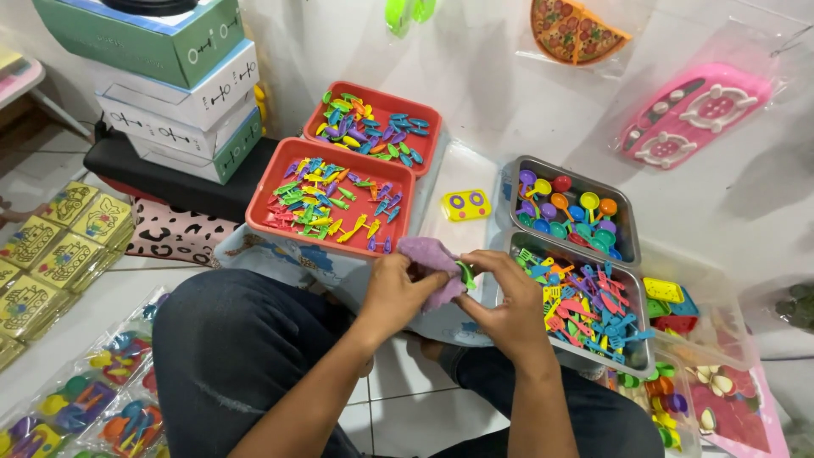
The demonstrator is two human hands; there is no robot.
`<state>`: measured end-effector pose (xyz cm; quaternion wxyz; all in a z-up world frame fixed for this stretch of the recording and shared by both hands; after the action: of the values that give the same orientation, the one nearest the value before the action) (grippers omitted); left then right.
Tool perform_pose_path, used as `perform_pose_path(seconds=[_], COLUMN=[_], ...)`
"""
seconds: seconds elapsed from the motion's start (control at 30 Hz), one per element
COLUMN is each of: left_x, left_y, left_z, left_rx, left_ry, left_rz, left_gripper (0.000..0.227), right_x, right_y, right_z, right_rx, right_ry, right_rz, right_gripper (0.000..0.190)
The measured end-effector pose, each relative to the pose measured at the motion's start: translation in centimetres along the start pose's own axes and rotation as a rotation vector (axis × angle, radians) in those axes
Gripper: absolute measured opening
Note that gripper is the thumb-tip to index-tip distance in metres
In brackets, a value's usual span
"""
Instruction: Sorting and cleaning small plastic toy items like letters and utensils into trays.
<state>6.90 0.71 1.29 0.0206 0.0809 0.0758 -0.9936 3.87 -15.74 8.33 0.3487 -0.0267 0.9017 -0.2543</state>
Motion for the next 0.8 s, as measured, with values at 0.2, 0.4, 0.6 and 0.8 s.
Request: perform_pose_path(seconds=[0.2,0.4,0.6,0.8], left_x=[0.3,0.4,0.7,1.4], left_y=[1.3,1.1,0.3,-0.9], left_z=[-0.4,0.4,2.0,4.4], left_rx=[0.312,0.318,0.003,-0.174], left_ry=[-0.191,-0.028,0.223,0.406], left_rz=[-0.163,-0.186,0.01,0.196], left_gripper=[0.026,0.015,0.014,0.01], right_x=[1.8,2.6,1.3,1.0], right_y=[0.3,0.7,0.7,1.1], right_z=[5.7,7.5,5.4,4.5], right_rx=[-0.519,-0.746,-0.622,-0.524], right_ry=[0.15,0.168,0.189,0.231], right_rz=[0.046,0.036,0.006,0.035], right_gripper=[0.055,0.042,0.036,0.028])
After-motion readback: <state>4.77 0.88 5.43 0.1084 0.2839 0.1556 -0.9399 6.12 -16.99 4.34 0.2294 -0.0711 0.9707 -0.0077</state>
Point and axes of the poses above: each hand's wrist, its own x-axis away from the middle knuckle, its own y-axis out of the palm, z = x × y, the point moved 7 cm from there along -x, towards the middle knuckle, and after that the axes turned 7 degrees about -x, right-handed, at the moved point
